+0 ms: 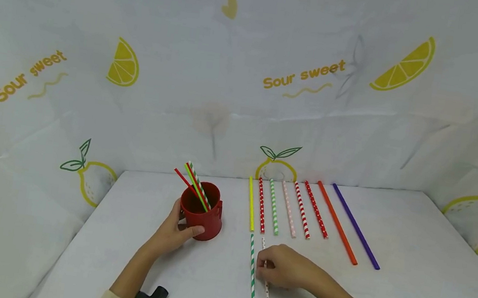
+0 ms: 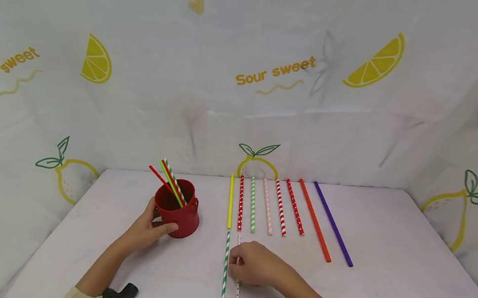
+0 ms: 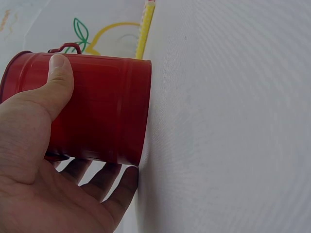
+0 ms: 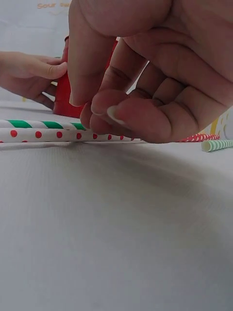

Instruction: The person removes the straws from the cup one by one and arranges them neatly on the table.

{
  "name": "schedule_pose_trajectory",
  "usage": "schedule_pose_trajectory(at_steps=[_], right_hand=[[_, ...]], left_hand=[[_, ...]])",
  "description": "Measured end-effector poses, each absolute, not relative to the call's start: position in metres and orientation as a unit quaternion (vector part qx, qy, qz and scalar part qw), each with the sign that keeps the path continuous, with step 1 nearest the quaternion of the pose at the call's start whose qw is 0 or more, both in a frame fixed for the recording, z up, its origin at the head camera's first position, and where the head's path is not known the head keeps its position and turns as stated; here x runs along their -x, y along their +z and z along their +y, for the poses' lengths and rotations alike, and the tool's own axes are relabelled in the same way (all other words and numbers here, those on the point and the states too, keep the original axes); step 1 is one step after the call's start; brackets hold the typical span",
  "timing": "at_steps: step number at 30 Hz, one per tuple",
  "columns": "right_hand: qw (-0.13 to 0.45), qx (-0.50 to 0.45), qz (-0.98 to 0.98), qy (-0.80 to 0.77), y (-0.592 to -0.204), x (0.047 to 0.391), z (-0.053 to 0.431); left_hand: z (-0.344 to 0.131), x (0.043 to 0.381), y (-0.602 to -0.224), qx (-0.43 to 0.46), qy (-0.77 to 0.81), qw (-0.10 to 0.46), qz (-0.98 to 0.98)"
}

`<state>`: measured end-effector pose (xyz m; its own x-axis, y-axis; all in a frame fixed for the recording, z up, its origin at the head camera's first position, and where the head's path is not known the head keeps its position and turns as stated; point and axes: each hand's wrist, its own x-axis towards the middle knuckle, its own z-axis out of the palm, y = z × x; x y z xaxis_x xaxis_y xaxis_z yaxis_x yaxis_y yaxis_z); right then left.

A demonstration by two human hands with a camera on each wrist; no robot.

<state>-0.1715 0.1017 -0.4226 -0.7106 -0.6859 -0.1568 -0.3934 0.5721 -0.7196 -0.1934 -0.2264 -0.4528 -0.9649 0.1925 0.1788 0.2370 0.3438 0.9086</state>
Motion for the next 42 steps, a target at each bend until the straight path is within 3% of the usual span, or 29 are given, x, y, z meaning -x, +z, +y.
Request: schedule_pose_trajectory(at_steps=[29,42], right_hand=[[0.0,0.375,0.858,-0.35,-0.369,0.204,0.055],[-0.059,0.378,0.839,-0.386,-0.356,0.214,0.016]], left_hand=[[-0.226,0.194,-0.454,0.109,-0.551,0.011,-0.827],[-0.226,0.194,-0.455,0.118,-0.552,0.014,-0.826]])
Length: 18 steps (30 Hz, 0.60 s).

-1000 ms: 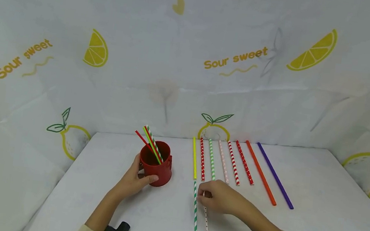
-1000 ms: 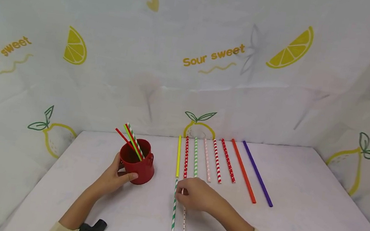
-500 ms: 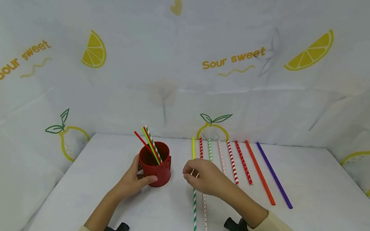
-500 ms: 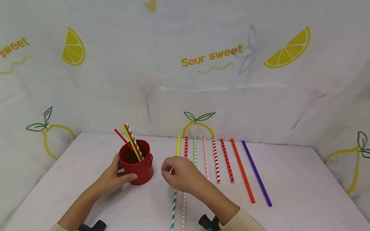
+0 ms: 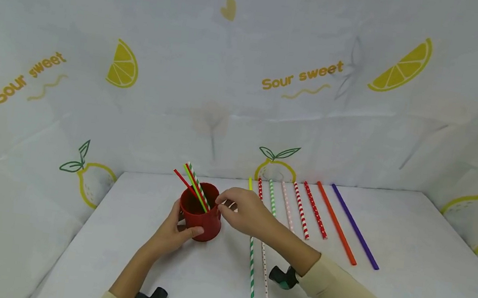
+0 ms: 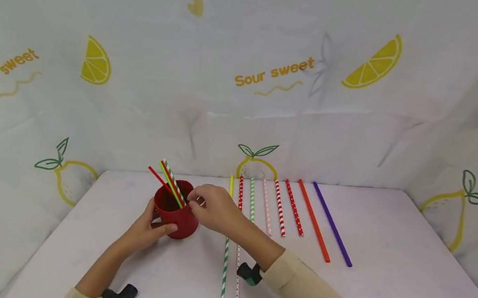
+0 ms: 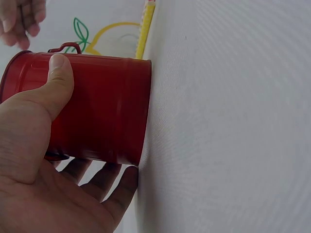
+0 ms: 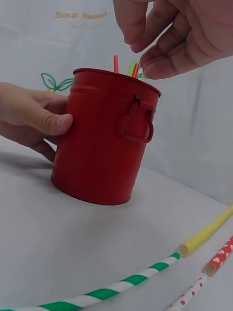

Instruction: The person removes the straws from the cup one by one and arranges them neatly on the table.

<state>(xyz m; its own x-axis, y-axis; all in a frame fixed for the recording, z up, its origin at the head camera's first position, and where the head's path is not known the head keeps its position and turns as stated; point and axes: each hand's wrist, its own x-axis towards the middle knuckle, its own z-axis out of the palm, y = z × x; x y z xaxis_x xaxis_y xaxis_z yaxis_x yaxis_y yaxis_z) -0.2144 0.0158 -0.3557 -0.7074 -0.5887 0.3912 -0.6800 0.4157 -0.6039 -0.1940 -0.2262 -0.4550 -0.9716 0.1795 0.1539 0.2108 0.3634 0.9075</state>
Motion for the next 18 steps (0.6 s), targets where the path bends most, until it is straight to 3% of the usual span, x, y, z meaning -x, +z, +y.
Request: schedule_pose_trajectory(at_steps=[18], right_hand=[[0.044,-0.387,-0.852,0.35,-0.354,0.239,-0.032]], left_hand=[[-0.226,0.193,-0.452,0.135,-0.56,0.014,-0.817]])
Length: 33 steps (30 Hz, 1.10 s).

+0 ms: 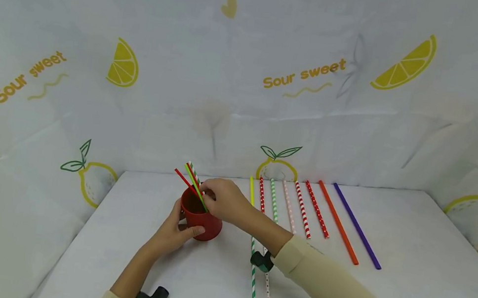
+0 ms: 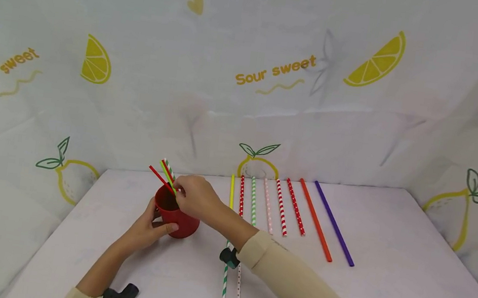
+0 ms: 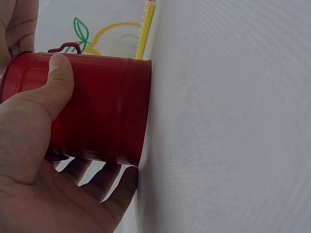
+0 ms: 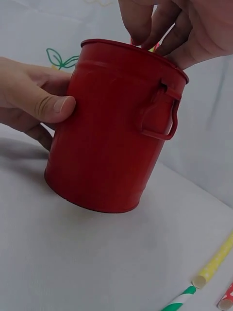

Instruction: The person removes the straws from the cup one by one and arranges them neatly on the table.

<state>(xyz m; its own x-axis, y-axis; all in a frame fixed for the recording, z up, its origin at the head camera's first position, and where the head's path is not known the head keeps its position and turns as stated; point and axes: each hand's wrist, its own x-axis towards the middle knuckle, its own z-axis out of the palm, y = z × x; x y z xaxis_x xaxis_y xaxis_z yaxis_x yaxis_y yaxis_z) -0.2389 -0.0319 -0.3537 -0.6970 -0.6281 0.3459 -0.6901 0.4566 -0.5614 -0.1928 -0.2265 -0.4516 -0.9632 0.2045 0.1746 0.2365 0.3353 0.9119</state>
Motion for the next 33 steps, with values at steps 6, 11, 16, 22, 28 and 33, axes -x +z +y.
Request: schedule_pose_trajectory(at_steps=[6,11,16,22,28,33], right_hand=[[0.042,-0.374,-0.886,0.271,-0.354,0.238,-0.046],[0.055,-0.372,-0.896,0.237,-0.353,0.241,-0.054],[0.052,-0.371,-0.897,0.232,-0.354,0.245,-0.057],[0.049,-0.369,-0.904,0.212,-0.355,0.247,-0.062],[0.041,-0.368,-0.907,0.2,-0.357,0.248,-0.067],[0.038,-0.365,-0.905,0.214,-0.36,0.248,-0.067]], left_hand=[[-0.227,0.194,-0.453,0.136,-0.559,0.01,-0.818],[-0.228,0.195,-0.454,0.13,-0.559,0.007,-0.819],[-0.229,0.195,-0.456,0.137,-0.562,0.011,-0.816],[-0.228,0.195,-0.455,0.129,-0.567,0.001,-0.814],[-0.229,0.195,-0.454,0.126,-0.567,-0.004,-0.814],[-0.23,0.194,-0.456,0.125,-0.565,-0.004,-0.815]])
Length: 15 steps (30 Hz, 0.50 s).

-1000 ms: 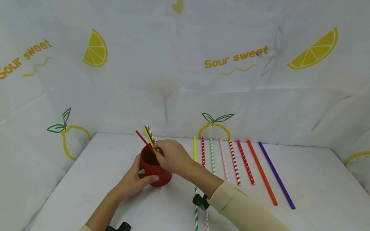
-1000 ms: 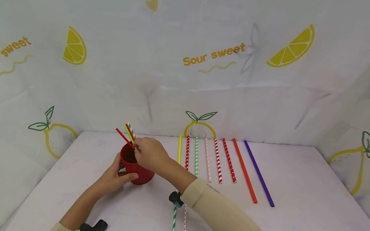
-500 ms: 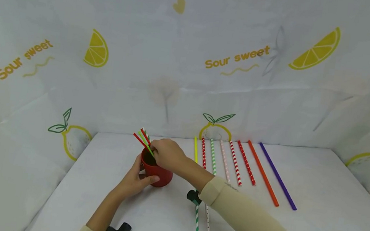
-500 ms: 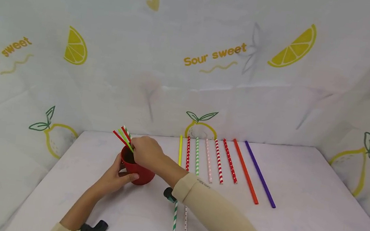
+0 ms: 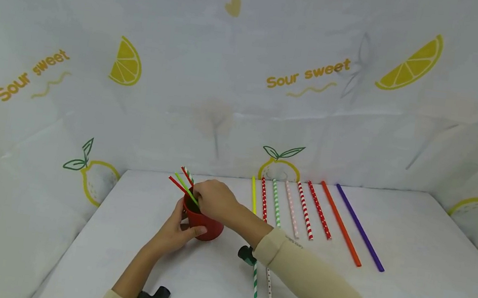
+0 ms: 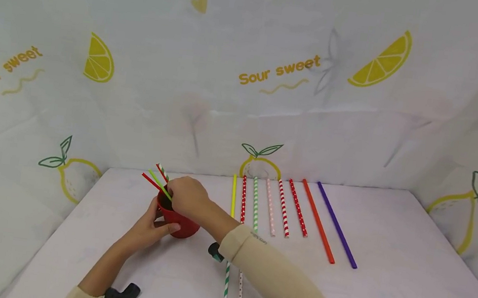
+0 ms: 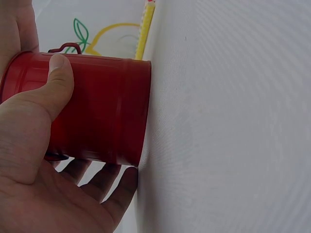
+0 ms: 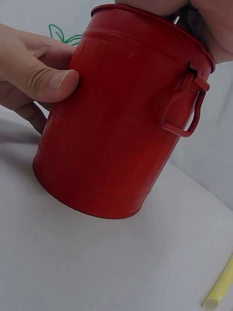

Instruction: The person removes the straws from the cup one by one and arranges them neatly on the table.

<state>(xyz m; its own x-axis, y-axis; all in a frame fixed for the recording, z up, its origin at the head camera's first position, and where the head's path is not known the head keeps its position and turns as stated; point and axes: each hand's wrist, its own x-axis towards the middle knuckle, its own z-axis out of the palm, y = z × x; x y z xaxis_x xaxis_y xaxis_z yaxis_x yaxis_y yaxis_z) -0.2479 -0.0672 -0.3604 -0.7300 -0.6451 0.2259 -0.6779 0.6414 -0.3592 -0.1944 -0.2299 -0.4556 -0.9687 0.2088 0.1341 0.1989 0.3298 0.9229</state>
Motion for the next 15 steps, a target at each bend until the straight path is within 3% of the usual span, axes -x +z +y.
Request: schedule_pose_trajectory(at_steps=[15], right_hand=[[0.032,-0.376,-0.887,0.266,-0.3639,0.2466,-0.0628]], left_hand=[[-0.2297,0.194,-0.4543,-0.124,0.565,0.002,0.816]])
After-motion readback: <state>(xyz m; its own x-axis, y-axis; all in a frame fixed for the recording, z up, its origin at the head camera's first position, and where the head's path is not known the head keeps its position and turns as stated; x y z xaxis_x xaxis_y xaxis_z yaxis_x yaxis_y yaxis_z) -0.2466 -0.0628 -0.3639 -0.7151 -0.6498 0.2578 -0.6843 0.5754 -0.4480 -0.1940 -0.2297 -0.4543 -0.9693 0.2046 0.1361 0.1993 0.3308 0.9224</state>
